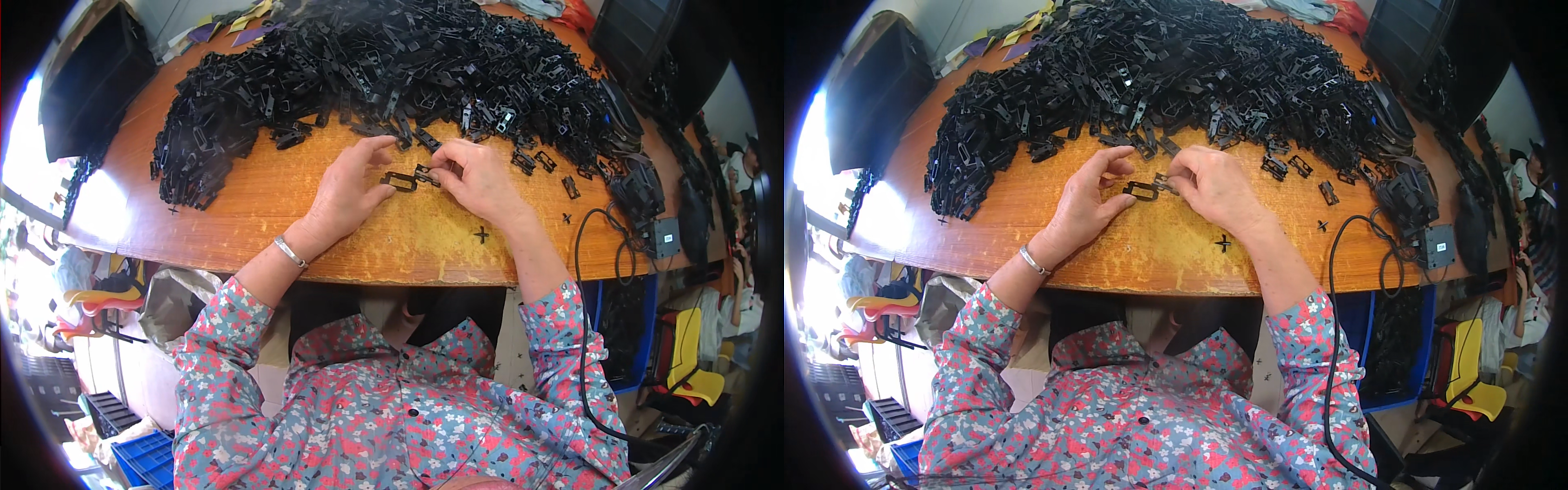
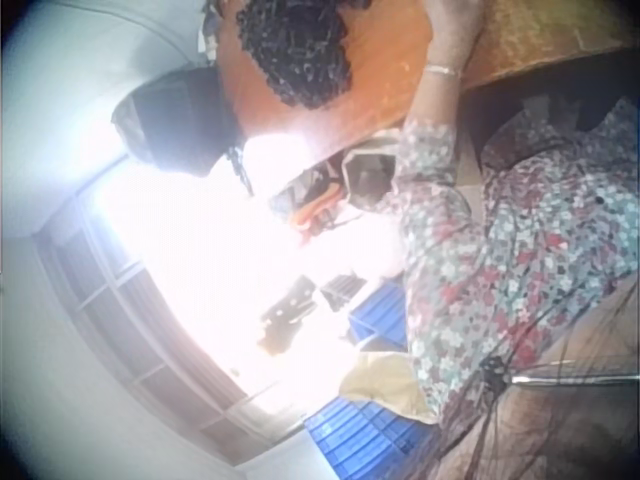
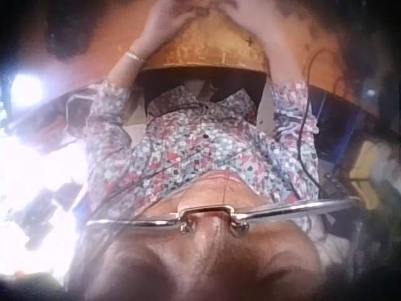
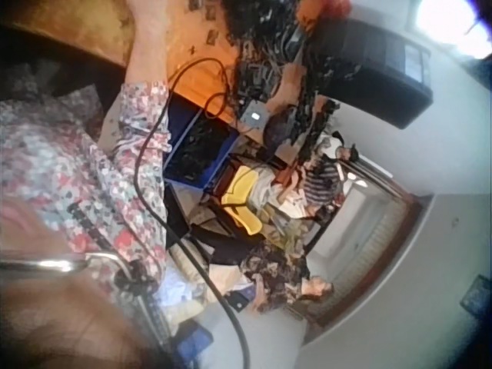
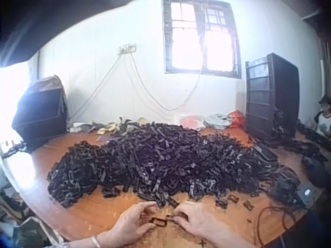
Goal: The person repeatedly picks up small plastic components from a pile on the table and assembles them together by hand.
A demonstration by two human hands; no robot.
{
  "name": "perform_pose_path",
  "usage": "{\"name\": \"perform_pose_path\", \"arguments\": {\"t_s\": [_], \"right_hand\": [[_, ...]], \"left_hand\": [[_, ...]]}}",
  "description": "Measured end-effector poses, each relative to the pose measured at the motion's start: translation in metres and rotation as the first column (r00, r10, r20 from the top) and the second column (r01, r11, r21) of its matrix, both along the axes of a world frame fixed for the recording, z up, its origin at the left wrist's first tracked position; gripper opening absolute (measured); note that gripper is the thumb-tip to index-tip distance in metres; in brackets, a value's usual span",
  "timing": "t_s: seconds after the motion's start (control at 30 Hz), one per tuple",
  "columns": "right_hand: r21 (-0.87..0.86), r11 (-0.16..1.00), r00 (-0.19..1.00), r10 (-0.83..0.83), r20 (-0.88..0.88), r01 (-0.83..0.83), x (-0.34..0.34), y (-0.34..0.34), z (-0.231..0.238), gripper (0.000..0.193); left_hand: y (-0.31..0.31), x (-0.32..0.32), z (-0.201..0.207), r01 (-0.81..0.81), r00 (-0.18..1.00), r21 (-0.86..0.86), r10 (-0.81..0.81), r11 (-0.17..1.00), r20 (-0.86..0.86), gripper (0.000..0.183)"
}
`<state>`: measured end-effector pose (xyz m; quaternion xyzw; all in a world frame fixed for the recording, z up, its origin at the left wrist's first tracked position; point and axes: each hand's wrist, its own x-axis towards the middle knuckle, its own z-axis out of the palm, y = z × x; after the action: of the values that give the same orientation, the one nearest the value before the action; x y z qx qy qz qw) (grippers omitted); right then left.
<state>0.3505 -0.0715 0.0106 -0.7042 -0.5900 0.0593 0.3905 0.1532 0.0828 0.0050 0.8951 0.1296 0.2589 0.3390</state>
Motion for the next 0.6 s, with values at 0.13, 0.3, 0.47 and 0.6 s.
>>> {"name": "perform_pose_path", "arguments": {"t_s": [0.13,0.3,0.47,0.6], "right_hand": [[0.037,0.998,0.998,0.052,-0.019,-0.052,-0.011,0.007,-0.006,0.011],[0.139,0.987,0.989,0.063,0.131,-0.081,-0.022,0.02,-0.009,0.011],[0.134,0.985,0.957,0.067,0.283,-0.108,-0.023,0.028,-0.013,0.011],[0.127,0.988,0.944,0.044,0.328,-0.091,-0.022,0.028,-0.014,0.013]], "left_hand": [[0.001,0.004,-0.003,0.022,0.999,-0.061,-0.025,0.998,-0.046,0.069],[0.001,0.003,-0.005,0.012,1.0,-0.097,-0.014,0.995,-0.026,0.07],[0.002,0.004,-0.007,0.016,1.0,-0.117,-0.018,0.993,-0.021,0.072],[0.002,0.005,-0.009,0.011,1.0,-0.085,-0.013,0.996,-0.023,0.072]]}}
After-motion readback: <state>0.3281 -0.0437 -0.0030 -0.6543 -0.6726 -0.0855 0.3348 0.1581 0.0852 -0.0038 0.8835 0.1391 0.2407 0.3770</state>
